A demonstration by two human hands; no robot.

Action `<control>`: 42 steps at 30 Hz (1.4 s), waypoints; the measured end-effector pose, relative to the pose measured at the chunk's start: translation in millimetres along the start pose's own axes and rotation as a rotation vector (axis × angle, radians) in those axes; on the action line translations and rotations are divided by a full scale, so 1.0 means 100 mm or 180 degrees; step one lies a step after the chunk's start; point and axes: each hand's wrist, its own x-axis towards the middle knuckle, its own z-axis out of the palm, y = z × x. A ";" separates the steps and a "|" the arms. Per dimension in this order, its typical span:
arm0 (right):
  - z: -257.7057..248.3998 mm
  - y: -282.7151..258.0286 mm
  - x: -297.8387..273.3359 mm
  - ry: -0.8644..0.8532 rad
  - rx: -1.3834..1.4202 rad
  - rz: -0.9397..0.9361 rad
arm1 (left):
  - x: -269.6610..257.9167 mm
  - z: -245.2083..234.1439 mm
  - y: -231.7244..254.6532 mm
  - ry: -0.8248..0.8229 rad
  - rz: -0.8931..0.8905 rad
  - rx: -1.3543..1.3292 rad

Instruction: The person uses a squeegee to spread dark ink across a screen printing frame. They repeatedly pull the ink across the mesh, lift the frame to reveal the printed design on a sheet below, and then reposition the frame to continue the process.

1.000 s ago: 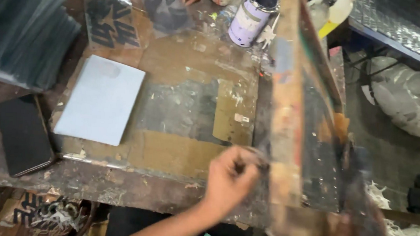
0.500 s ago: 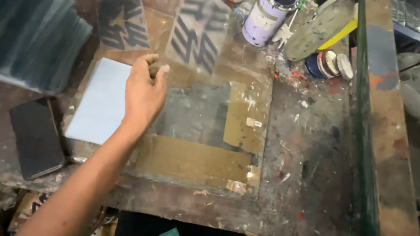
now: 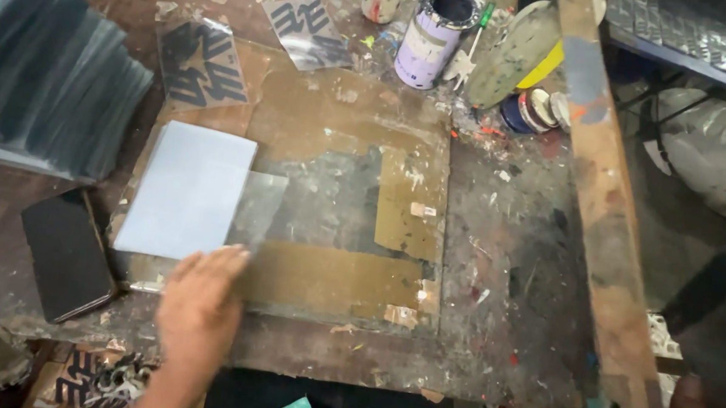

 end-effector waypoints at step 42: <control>1.81 -2.61 -0.23 -0.1819 0.0544 -0.0680 | 0.36 0.33 0.75 -0.1381 -0.1589 -0.1494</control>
